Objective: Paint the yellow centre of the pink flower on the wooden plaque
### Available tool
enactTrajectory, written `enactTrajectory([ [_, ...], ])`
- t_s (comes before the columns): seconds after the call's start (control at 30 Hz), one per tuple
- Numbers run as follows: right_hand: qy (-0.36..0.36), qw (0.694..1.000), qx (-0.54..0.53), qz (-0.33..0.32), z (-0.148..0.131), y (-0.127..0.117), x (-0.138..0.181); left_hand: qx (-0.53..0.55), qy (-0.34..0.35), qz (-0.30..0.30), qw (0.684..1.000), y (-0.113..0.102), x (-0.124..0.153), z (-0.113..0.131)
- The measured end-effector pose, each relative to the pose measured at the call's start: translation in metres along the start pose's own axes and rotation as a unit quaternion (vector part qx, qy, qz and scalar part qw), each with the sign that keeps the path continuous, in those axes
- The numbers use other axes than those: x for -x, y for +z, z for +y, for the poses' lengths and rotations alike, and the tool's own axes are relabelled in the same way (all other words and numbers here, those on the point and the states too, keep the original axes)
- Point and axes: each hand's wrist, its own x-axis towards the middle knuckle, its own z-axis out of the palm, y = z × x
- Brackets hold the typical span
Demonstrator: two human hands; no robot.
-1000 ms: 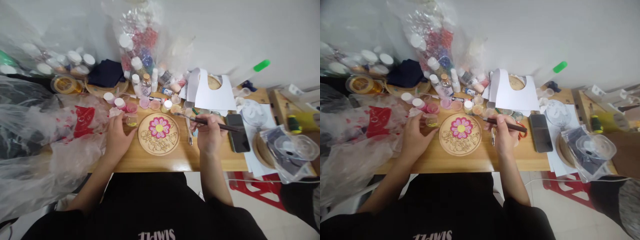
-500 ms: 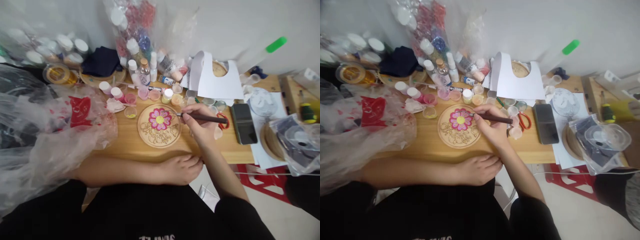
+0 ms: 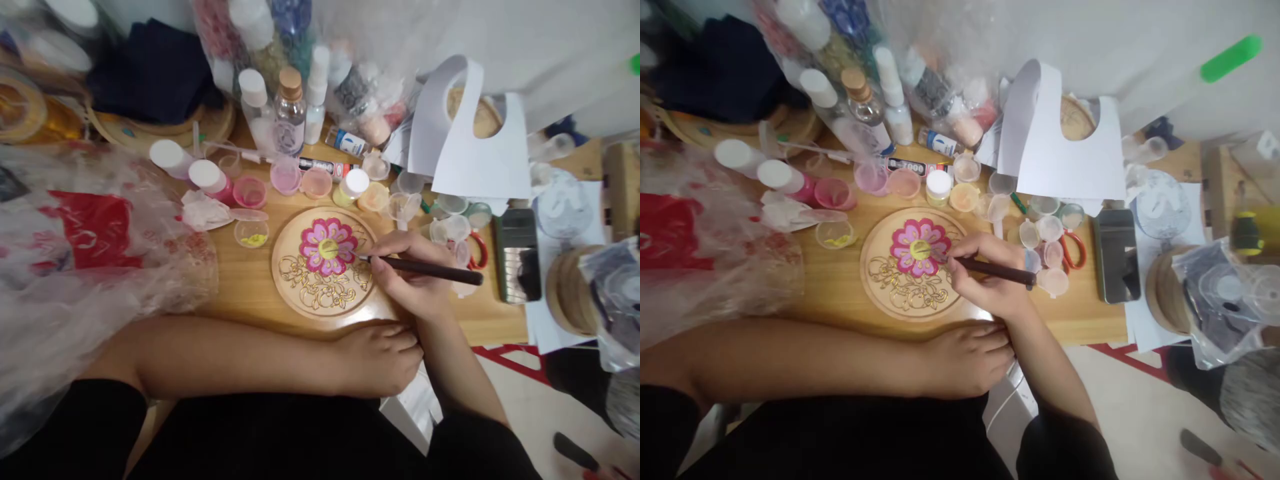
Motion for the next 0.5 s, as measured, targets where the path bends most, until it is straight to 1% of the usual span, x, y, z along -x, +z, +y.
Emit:
enactTrajectory([
  [0.13, -0.025, 0.999, 0.001, -0.02, 0.0029, 0.0005, -0.0003, 0.022, -0.01, 0.023, 0.999, 0.0018, -0.0003, 0.0006],
  [0.3, -0.022, 0.999, -0.011, -0.024, 0.004, 0.0021, 0.0002, 0.032, -0.013, 0.054, 0.998, 0.0018, -0.0002, 0.001],
  [0.4, -0.022, 0.999, -0.017, -0.024, 0.0037, 0.0032, -0.0004, 0.028, -0.012, 0.051, 0.998, 0.0012, -0.0004, 0.0006],
  [0.5, -0.021, 0.999, -0.01, -0.028, 0.0042, 0.0034, -0.0007, 0.03, -0.009, 0.033, 0.999, 0.0002, -0.0006, 0.0003],
])
